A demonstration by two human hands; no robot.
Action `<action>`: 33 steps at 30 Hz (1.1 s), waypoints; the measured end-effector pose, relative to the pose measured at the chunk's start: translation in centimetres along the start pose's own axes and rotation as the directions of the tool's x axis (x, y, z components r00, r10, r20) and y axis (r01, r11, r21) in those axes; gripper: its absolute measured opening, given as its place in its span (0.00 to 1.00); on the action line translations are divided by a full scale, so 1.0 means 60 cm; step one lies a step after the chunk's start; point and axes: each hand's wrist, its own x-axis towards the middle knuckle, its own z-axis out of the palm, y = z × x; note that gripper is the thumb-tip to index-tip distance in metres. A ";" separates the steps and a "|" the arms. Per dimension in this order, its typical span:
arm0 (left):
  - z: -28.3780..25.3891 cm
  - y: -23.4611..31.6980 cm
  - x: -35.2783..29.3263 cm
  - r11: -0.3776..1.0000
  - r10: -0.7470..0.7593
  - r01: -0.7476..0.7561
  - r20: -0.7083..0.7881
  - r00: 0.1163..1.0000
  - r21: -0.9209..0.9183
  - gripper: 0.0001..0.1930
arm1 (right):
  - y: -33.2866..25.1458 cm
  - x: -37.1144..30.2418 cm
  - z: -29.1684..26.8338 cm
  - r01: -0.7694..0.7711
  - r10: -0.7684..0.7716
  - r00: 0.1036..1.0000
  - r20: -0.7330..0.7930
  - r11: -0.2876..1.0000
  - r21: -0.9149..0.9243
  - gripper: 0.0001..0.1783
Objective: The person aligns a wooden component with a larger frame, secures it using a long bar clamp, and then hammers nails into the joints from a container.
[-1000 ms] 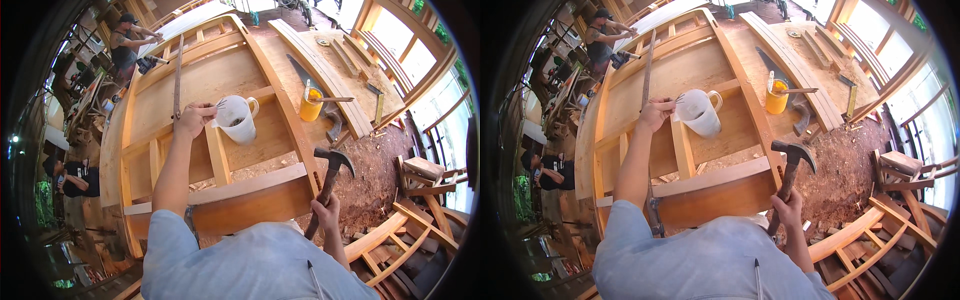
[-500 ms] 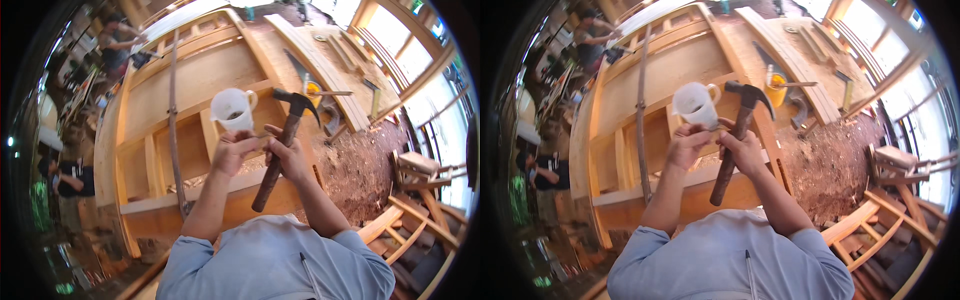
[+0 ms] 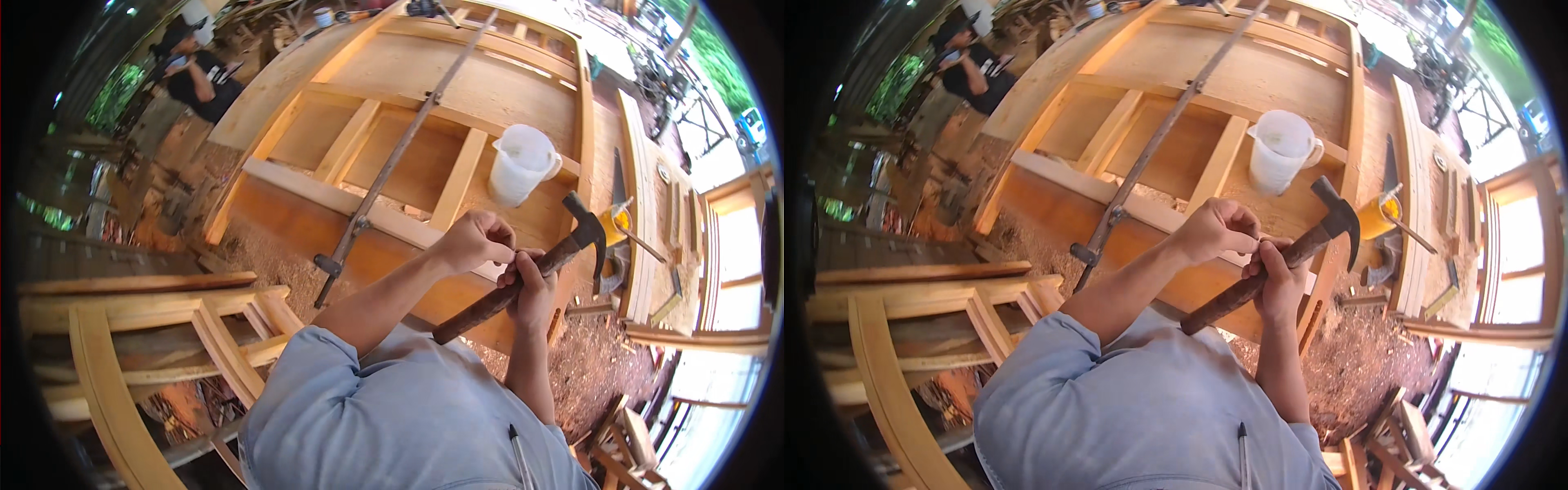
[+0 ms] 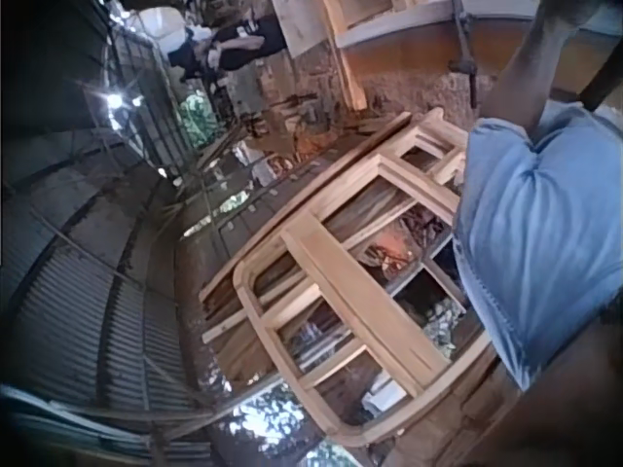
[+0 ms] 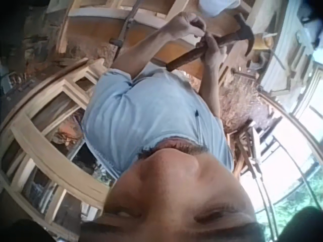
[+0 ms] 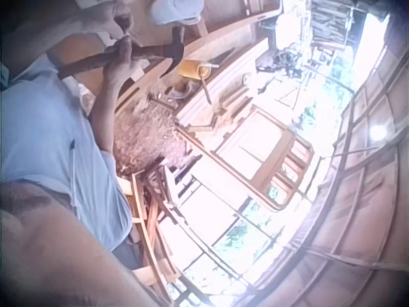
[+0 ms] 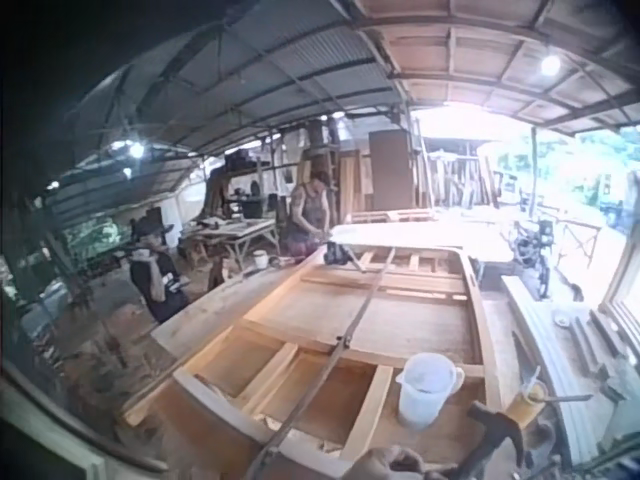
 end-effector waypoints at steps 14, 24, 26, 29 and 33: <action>0.000 -0.037 -0.183 0.912 0.090 -0.357 -0.749 0.656 -0.203 0.10 | 0.101 -0.042 0.132 0.112 -0.027 0.959 0.282 0.951 -0.290 0.08; -0.214 -0.069 -0.349 0.856 0.009 -0.431 -0.824 0.566 -0.287 0.06 | 0.215 -0.056 0.295 0.047 0.107 0.953 0.282 0.872 -0.488 0.11; -0.258 -0.073 -0.383 0.862 -0.041 -0.378 -0.790 0.611 -0.337 0.06 | 0.240 -0.059 0.334 0.056 0.116 0.943 0.311 0.867 -0.495 0.11; -0.349 -0.115 -0.433 0.856 -0.130 -0.286 -0.715 0.687 -0.431 0.06 | 0.270 -0.077 0.388 0.018 0.129 0.957 0.259 0.867 -0.498 0.10; -0.425 -0.109 -0.472 0.927 -0.080 -0.091 -0.428 0.900 -0.364 0.06 | 0.293 -0.093 0.434 0.006 0.136 0.970 0.200 0.814 -0.581 0.07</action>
